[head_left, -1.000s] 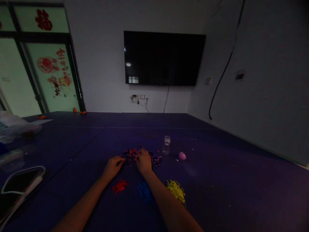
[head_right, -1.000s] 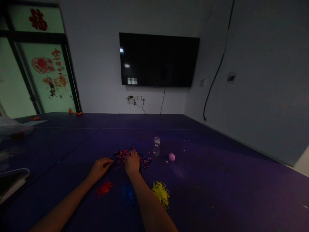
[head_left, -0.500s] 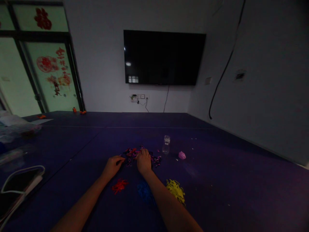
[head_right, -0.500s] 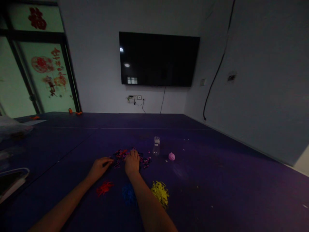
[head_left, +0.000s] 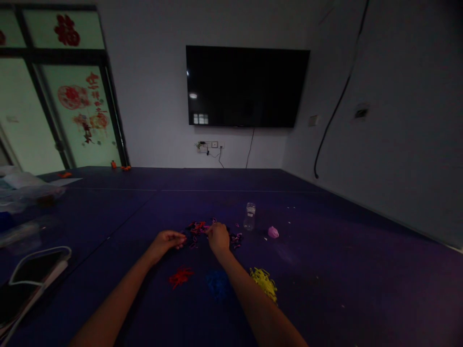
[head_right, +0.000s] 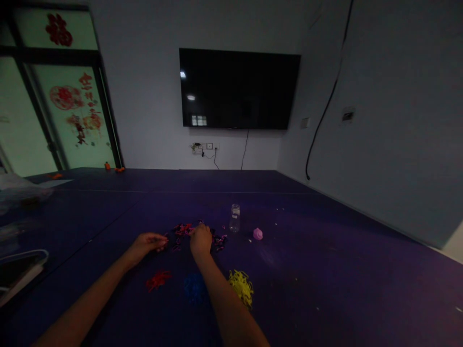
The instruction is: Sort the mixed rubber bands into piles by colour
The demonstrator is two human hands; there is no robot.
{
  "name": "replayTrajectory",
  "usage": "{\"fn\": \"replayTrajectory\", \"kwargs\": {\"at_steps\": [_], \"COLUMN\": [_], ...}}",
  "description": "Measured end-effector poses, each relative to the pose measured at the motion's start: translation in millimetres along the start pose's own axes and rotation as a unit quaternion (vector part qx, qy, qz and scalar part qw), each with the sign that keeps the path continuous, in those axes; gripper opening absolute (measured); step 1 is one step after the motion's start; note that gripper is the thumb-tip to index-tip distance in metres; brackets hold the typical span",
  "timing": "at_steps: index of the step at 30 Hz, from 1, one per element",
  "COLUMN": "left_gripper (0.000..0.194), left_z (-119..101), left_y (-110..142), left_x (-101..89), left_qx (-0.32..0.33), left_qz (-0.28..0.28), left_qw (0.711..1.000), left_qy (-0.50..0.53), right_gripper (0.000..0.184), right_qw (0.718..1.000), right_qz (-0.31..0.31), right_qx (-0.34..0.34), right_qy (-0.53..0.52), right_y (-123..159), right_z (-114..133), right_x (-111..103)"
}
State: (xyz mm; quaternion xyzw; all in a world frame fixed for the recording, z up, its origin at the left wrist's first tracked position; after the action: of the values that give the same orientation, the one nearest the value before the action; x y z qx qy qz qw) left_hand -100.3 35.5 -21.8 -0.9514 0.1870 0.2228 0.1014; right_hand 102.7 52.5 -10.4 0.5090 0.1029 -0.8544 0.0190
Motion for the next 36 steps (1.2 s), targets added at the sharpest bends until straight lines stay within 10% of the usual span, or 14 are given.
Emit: {"fn": "replayTrajectory", "kwargs": {"at_steps": [10, 21, 30, 36], "left_gripper": [0.022, 0.031, 0.044, 0.045], "left_z": [-3, -1, -6, -6], "left_y": [15, 17, 16, 3], "left_x": [1.7, 4.8, 3.7, -0.5], "left_qx": [-0.078, -0.093, -0.101, -0.055], "left_qz": [0.216, 0.328, 0.238, -0.052], "left_qw": [0.961, 0.923, 0.957, 0.997], "left_qy": [0.156, 0.178, 0.134, 0.017], "right_gripper": [0.018, 0.022, 0.025, 0.020], "right_qw": [0.991, 0.993, 0.997, 0.997], "right_qz": [0.096, 0.102, 0.062, 0.038], "right_qx": [0.036, -0.015, -0.040, -0.047], "right_qy": [0.088, 0.051, 0.000, -0.046], "right_y": [-1, -10, -13, -12], "right_z": [14, 12, 5, 1], "right_x": [-6, -1, -14, -18]}}
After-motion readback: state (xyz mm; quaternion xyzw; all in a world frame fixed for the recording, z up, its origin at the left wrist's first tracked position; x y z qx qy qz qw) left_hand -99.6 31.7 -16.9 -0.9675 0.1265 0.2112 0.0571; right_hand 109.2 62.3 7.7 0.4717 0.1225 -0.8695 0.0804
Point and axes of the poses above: each hand's wrist, its own y-axis away from the middle knuckle, its own x-axis out of the palm, z = x × y, the point moved 3 cm from there along -y, towards the middle knuckle, and after that the axes turned 15 degrees about z, right-handed, at the moved point
